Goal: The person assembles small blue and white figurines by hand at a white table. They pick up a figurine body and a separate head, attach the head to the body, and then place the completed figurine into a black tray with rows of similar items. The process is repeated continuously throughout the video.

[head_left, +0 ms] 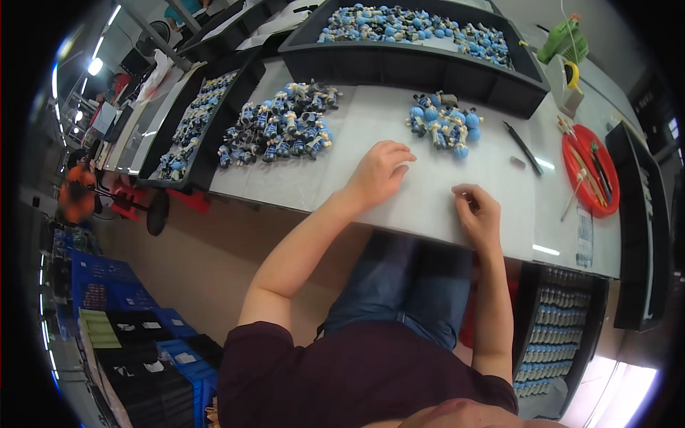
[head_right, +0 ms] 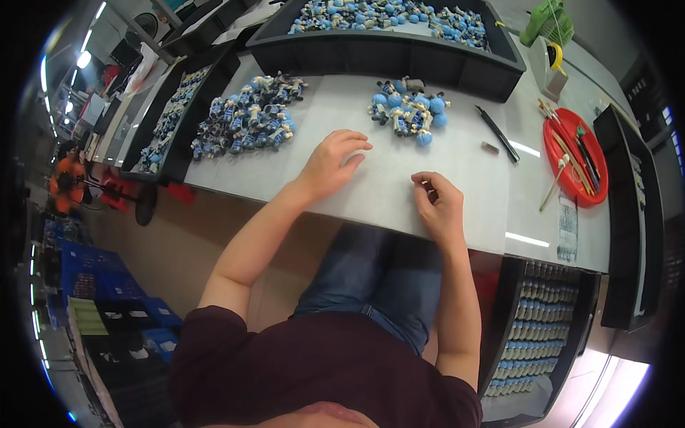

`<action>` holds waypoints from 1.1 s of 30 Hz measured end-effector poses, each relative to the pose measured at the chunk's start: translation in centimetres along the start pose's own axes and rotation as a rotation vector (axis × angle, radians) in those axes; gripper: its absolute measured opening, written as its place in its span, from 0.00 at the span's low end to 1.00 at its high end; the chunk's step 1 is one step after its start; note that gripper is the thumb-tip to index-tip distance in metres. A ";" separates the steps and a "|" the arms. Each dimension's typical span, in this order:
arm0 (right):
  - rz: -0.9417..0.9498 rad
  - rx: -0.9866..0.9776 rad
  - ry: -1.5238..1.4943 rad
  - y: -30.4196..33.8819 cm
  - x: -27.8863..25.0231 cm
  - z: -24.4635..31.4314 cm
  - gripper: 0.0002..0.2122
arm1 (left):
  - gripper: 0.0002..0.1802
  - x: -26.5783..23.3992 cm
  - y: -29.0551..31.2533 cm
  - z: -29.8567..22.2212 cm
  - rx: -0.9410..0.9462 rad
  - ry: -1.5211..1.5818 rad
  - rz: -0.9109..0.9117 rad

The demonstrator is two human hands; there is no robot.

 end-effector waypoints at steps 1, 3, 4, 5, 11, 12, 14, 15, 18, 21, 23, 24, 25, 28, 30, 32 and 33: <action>0.003 0.000 -0.005 -0.1 0.2 0.0 0.06 | 0.11 -0.4 -0.8 0.8 -0.015 0.001 -0.009; -0.013 -0.003 0.007 -0.2 -0.2 -0.4 0.06 | 0.13 0.1 -3.9 2.6 -0.056 0.092 0.048; -0.022 -0.012 0.014 -0.3 -0.3 -0.3 0.06 | 0.14 0.5 -5.6 3.4 -0.075 0.136 0.081; -0.037 -0.014 0.027 -0.3 -0.5 -0.6 0.06 | 0.16 1.3 -7.3 4.2 -0.048 0.082 0.062; -0.021 -0.026 0.039 -0.5 -0.4 -0.3 0.06 | 0.32 5.3 -14.8 6.3 -0.184 -0.146 0.126; -0.020 -0.028 0.041 -0.5 -0.4 -0.4 0.06 | 0.33 6.1 -15.4 6.7 -0.259 -0.149 0.174; -0.011 -0.008 0.041 -0.5 -0.4 -0.1 0.06 | 0.31 7.0 -15.9 7.2 -0.251 -0.221 0.179; -0.017 -0.012 0.027 -0.5 -0.5 -0.1 0.06 | 0.30 7.4 -15.9 7.5 -0.252 -0.257 0.184; -0.031 -0.026 -0.015 -0.4 -0.3 -0.5 0.05 | 0.25 7.7 -15.5 9.0 -0.263 -0.075 0.220; -0.028 -0.041 -0.022 -0.4 -0.3 -0.3 0.05 | 0.21 7.0 -13.8 8.9 -0.237 0.003 0.227; -0.007 -0.021 -0.021 -0.3 -0.4 -0.5 0.05 | 0.20 6.3 -12.4 8.4 -0.324 0.093 0.281; -0.011 -0.027 -0.019 -0.3 -0.4 -0.5 0.05 | 0.19 5.8 -11.6 8.1 -0.408 0.179 0.299; -0.014 -0.029 -0.025 -0.3 -0.3 -0.6 0.05 | 0.20 5.5 -11.0 8.3 -0.408 0.258 0.276; -0.022 -0.073 -0.033 -0.3 0.0 -0.3 0.05 | 0.20 2.8 -9.4 9.1 -0.385 0.301 0.150; -0.015 -0.050 -0.013 -0.3 -0.3 -0.4 0.05 | 0.19 1.5 -8.3 8.0 -0.473 0.134 0.112; -0.012 -0.036 -0.004 -0.3 -0.4 -0.4 0.05 | 0.21 1.2 -7.3 7.7 -0.521 -0.003 0.135; -0.013 -0.033 -0.003 -0.3 -0.4 -0.3 0.05 | 0.22 1.4 -6.8 7.7 -0.470 -0.040 0.124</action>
Point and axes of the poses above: each hand's wrist, its own y-axis away from the middle knuckle, its own x-axis out of the palm, z = x × y, the point moved 5 cm from there along -y, towards the middle knuckle, and after that the axes turned 5 degrees about y, right-handed, at the moved point
